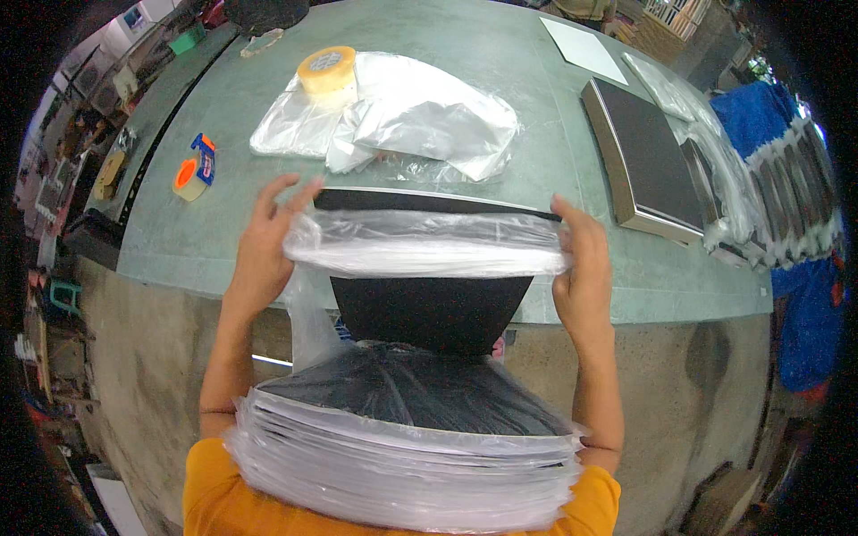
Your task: The person wraps individual black boards in plastic sheets and places them onto a stack.
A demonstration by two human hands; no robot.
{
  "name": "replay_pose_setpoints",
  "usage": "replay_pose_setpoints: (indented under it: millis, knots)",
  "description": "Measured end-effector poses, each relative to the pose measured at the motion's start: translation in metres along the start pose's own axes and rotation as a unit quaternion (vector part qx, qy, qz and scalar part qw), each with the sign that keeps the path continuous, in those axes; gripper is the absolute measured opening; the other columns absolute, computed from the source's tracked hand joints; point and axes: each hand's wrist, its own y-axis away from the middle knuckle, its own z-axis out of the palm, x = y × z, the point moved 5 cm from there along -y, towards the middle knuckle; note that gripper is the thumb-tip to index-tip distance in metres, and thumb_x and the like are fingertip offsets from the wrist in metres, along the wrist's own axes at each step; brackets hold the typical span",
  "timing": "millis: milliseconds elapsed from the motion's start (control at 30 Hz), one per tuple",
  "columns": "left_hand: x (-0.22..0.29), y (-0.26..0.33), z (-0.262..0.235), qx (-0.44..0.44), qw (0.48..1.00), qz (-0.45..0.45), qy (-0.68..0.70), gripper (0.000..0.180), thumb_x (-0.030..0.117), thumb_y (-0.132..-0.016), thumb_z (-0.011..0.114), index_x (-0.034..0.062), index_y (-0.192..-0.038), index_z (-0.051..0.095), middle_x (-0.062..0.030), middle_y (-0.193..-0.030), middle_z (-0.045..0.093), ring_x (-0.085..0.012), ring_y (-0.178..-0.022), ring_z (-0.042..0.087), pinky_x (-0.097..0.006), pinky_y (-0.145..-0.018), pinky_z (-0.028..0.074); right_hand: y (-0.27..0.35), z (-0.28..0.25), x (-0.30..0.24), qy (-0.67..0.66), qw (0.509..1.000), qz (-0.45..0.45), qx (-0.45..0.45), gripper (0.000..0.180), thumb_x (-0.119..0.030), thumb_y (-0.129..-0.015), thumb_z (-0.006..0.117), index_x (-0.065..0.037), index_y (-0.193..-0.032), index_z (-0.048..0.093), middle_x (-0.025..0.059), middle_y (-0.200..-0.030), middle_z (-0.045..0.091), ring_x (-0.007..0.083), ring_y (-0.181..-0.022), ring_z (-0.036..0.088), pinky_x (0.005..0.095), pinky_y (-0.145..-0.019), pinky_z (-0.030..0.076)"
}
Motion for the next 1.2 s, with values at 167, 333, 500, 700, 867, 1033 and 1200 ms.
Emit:
replay_pose_setpoints:
  millis: [167,333,500,700,867,1033,1200]
  knots:
    - [0.007,0.016,-0.006,-0.005,0.999,0.002,-0.035,0.064,-0.008,-0.063,0.052,0.0276,-0.117,0.048,-0.0080,-0.118,0.042,-0.0258,-0.081,0.052,-0.034,-0.068,0.047,0.029,-0.010,-0.011,0.108,0.993,-0.055,0.006,0.063,0.018,-0.053,0.040,-0.007,-0.109,0.055,0.0138,-0.110,0.047,0.0292,-0.104,0.043,0.0357,-0.087,0.035]
    - [0.015,0.018,-0.020,0.027,0.996,0.059,-0.062,0.064,-0.010,-0.059,0.054,0.0240,-0.114,0.052,-0.0076,-0.113,0.045,-0.0248,-0.081,0.052,-0.032,-0.066,0.047,0.049,-0.020,-0.022,0.186,0.980,-0.067,0.004,0.062,0.013,-0.051,0.051,-0.012,-0.108,0.057,0.0135,-0.112,0.045,0.0268,-0.102,0.042,0.0335,-0.080,0.037]
    - [-0.002,0.044,-0.027,0.020,0.993,0.060,0.104,0.045,-0.001,-0.055,0.064,0.0101,-0.098,0.062,-0.0099,-0.095,0.056,-0.0156,-0.075,0.055,-0.023,-0.060,0.043,0.060,-0.043,-0.008,-0.101,0.995,-0.002,0.011,0.038,0.009,-0.051,0.061,-0.004,-0.087,0.064,0.0128,-0.085,0.057,0.0202,-0.076,0.054,0.0273,-0.064,0.043]
    - [-0.043,0.084,0.016,-0.310,0.665,-0.150,0.662,0.037,0.000,-0.055,0.063,-0.0017,-0.092,0.060,-0.0098,-0.094,0.059,-0.0163,-0.077,0.057,-0.020,-0.065,0.042,0.103,0.006,0.047,-0.525,0.729,0.277,-0.341,0.013,-0.001,-0.066,0.065,0.002,-0.076,0.057,0.0109,-0.074,0.060,0.0119,-0.058,0.054,0.0211,-0.049,0.042]
    - [-0.082,0.173,0.130,-0.366,0.526,-0.454,0.619,0.050,0.010,-0.072,0.061,-0.0033,-0.117,0.043,-0.0126,-0.104,0.054,-0.0181,-0.095,0.052,-0.025,-0.080,0.042,0.219,0.120,0.145,-0.423,0.680,0.492,-0.342,0.009,-0.003,-0.065,0.051,-0.001,-0.073,0.055,0.0046,-0.070,0.056,0.0104,-0.064,0.052,0.0218,-0.056,0.040]
    - [-0.078,0.188,0.160,-0.295,0.649,-0.418,0.563,0.055,0.020,-0.078,0.061,-0.0011,-0.122,0.035,-0.0118,-0.119,0.044,-0.0193,-0.102,0.048,-0.026,-0.083,0.042,0.272,0.168,0.196,-0.141,0.861,0.407,-0.271,0.014,-0.011,-0.070,0.049,-0.002,-0.076,0.057,0.0102,-0.071,0.058,0.0186,-0.066,0.055,0.0300,-0.060,0.042]
    - [-0.126,0.210,0.204,-0.370,0.685,-0.471,0.415,0.046,0.016,-0.078,0.059,-0.0010,-0.117,0.042,-0.0131,-0.115,0.048,-0.0184,-0.099,0.050,-0.031,-0.080,0.044,0.196,0.112,0.123,-0.004,0.880,0.283,-0.382,0.017,-0.006,-0.071,0.049,-0.001,-0.084,0.058,0.0131,-0.076,0.059,0.0212,-0.071,0.058,0.0329,-0.065,0.044]
